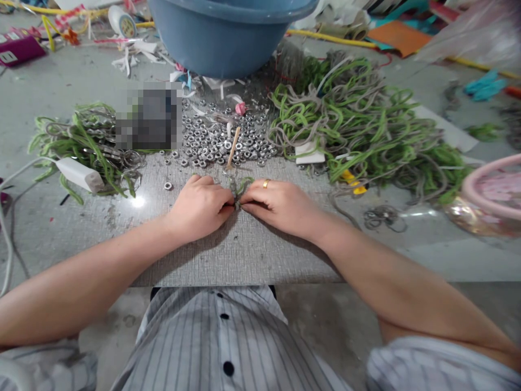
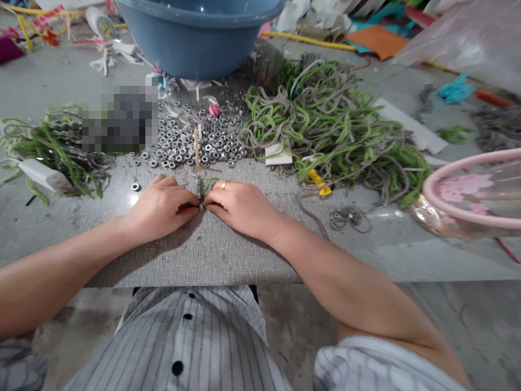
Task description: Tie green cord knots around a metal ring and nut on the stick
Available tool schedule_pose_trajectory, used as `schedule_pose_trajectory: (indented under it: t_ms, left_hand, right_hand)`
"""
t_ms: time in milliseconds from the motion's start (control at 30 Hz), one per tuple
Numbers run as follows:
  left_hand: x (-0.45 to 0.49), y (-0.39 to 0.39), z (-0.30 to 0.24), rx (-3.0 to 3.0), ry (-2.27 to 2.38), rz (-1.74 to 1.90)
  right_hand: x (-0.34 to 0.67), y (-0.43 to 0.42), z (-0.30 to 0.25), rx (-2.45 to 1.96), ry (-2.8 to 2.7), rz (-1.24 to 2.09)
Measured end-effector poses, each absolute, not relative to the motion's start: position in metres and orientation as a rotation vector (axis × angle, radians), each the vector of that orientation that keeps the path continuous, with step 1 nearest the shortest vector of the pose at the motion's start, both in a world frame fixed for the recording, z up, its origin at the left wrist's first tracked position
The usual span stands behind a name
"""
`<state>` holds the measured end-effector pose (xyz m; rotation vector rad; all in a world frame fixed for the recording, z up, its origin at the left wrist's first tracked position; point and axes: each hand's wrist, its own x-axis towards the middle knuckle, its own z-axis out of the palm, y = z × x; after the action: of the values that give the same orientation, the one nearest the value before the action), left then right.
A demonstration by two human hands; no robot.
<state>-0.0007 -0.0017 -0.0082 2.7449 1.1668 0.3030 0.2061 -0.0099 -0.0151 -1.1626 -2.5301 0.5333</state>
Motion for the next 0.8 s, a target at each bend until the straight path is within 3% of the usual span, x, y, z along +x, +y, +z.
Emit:
schedule_pose_trajectory:
  t_ms: [800]
  left_hand:
    - [-0.006, 0.001, 0.001, 2.603, 1.024, 0.320]
  right_hand:
    - [0.200, -0.015, -0.014, -1.201, -2.530, 0.582]
